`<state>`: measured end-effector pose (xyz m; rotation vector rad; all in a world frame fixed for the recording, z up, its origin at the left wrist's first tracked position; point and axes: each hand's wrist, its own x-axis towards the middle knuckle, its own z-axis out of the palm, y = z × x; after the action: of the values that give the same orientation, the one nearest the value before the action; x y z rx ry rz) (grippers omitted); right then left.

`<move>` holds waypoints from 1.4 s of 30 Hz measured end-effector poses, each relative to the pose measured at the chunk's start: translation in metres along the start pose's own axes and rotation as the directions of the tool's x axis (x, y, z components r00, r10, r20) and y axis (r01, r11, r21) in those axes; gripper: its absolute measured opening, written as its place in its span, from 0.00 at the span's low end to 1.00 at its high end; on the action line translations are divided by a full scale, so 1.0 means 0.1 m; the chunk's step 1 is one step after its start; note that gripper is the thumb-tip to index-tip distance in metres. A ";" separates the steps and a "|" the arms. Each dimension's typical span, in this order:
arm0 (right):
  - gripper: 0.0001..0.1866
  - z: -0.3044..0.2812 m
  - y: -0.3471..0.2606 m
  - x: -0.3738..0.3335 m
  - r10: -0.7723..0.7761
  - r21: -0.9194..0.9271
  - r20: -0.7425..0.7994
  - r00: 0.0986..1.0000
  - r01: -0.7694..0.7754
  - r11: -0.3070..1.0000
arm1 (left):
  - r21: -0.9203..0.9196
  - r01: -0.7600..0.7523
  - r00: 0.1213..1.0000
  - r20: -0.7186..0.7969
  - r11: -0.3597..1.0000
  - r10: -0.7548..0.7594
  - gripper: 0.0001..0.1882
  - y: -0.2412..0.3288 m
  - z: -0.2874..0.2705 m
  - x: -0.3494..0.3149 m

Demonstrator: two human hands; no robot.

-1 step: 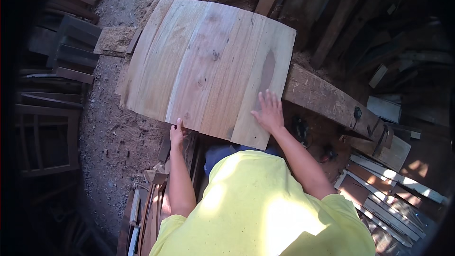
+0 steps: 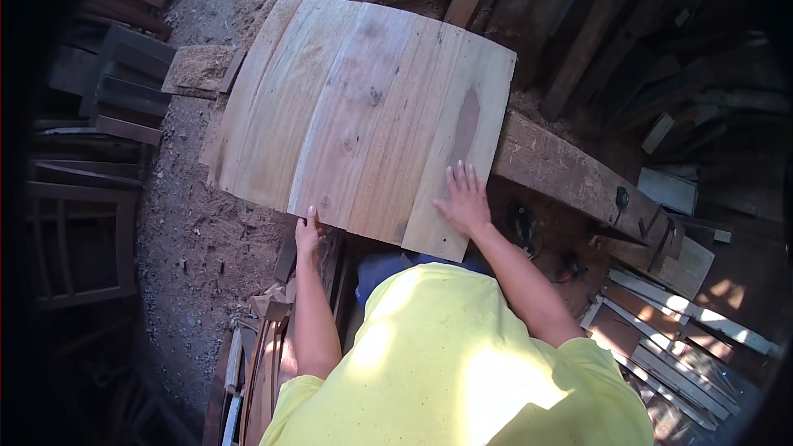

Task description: The person marks a curved line on a wooden board using a template and a pencil, then draws a straight guide line with a square ruler. They secure the board with a support beam and use a circular saw to cut along the marked line.

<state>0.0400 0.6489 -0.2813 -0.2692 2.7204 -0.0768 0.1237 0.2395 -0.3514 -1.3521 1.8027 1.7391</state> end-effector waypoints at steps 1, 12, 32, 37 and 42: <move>0.56 0.02 -0.21 -0.01 -0.026 0.013 0.021 0.999 0.025 1.000 | 0.014 -0.055 0.997 -0.055 0.998 0.056 0.32 -0.05 -0.18 0.08; 0.50 0.04 -0.13 -0.41 -0.281 0.023 0.133 0.951 0.280 0.960 | 0.893 -0.283 0.440 -0.203 0.350 0.875 0.39 0.11 0.43 -0.33; 0.33 -0.26 1.81 1.28 0.038 0.282 -0.470 0.882 0.109 0.953 | 0.842 -0.529 0.579 0.450 -0.106 0.680 0.47 1.28 3.80 -0.44; 0.28 -0.47 2.50 2.10 0.121 0.383 -0.582 0.804 0.139 0.913 | 0.619 -0.750 0.418 0.717 -0.234 0.559 0.43 1.89 4.41 -0.08; 0.27 -0.77 3.12 2.56 0.294 0.531 -0.585 0.756 0.083 0.843 | 0.776 -0.616 0.517 0.528 -0.135 0.673 0.41 2.25 4.66 0.17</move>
<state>-0.2762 0.9050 -0.3389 0.1217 3.2193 -1.0696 -0.2363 0.6107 -0.3308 0.2053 3.0134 0.3019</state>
